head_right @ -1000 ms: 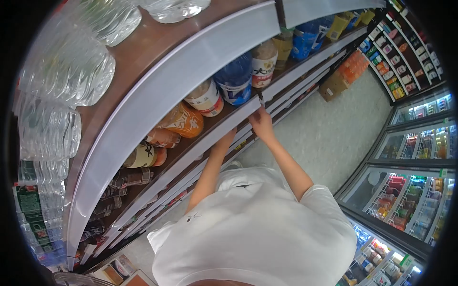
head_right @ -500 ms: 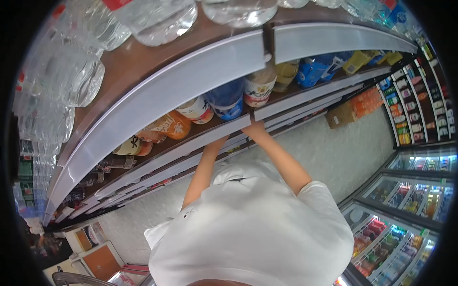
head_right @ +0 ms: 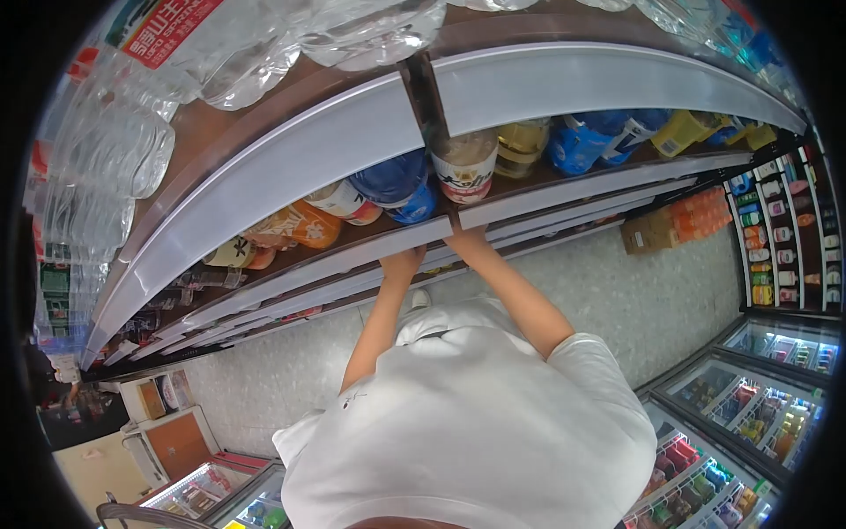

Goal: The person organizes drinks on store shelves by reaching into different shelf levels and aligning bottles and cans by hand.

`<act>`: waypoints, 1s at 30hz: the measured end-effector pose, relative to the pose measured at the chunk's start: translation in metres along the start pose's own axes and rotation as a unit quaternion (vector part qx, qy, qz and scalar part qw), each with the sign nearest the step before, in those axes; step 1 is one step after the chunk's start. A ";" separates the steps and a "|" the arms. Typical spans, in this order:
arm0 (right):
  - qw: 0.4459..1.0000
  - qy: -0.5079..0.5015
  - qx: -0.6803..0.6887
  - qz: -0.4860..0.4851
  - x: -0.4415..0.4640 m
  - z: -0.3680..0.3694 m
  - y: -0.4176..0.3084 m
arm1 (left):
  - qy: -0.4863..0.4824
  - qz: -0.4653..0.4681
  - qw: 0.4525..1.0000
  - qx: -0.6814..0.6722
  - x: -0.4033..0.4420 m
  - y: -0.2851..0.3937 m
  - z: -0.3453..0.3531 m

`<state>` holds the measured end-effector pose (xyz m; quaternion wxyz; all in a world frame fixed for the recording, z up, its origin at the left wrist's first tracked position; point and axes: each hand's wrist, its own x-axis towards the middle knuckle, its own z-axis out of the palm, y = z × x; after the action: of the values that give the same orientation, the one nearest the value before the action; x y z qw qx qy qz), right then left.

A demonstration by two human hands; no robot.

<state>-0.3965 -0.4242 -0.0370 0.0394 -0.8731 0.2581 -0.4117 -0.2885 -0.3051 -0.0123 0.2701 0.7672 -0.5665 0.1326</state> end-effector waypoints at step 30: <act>0.963 -0.143 0.100 0.208 0.016 -0.011 -0.027 | 0.118 0.077 0.982 -0.130 -0.023 -0.003 -0.025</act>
<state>-0.3847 -0.4069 -0.0114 0.2479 -0.8416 0.3828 -0.2894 -0.2903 -0.2717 -0.0044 0.4208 0.6587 -0.6008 0.1678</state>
